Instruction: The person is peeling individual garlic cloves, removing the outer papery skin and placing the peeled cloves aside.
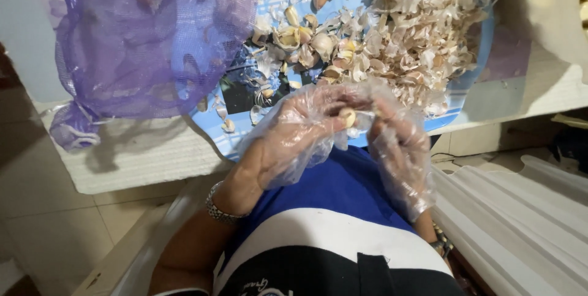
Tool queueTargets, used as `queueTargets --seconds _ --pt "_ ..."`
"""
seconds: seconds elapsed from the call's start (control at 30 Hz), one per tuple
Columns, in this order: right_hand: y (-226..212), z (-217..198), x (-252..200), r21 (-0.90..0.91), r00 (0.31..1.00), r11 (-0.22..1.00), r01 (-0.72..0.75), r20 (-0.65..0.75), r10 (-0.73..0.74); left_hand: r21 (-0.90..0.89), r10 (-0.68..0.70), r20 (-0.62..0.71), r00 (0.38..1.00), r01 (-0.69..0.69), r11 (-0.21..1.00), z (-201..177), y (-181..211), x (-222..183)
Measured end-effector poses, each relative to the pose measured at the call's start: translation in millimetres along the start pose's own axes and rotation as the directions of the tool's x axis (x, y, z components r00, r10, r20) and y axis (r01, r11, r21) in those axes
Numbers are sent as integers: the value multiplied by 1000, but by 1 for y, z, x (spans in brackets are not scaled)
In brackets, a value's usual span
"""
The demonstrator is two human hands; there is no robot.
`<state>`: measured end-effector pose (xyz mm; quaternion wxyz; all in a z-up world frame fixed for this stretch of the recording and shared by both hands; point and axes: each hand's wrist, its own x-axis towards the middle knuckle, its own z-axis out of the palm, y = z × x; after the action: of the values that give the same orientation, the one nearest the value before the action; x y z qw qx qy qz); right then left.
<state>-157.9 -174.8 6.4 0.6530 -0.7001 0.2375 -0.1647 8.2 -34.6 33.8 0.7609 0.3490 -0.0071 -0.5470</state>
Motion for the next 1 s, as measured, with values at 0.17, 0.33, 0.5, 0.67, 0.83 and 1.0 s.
queueTargets --seconds 0.17,0.33,0.5,0.67,0.83,1.0 --pt "37 -27 6 10 995 1000 -1 99 0 -24 -37 72 997 39 999 18 25 -17" --pt "-58 10 17 -396 995 916 -72 37 95 -186 26 101 995 -7 983 1 5 -2" --pt "-74 19 17 -115 958 990 -79 264 107 90 152 421 894 -208 974 7 55 -25" --pt "-62 17 14 -212 971 972 -104 189 145 -21 54 130 990 -51 998 13 34 -2" --pt "-59 24 18 -295 984 955 -22 164 74 -16 -9 -55 998 8 1000 -5 14 13" --pt "-28 18 9 -241 989 970 14 145 22 169 -17 -90 996 32 985 0 15 13"
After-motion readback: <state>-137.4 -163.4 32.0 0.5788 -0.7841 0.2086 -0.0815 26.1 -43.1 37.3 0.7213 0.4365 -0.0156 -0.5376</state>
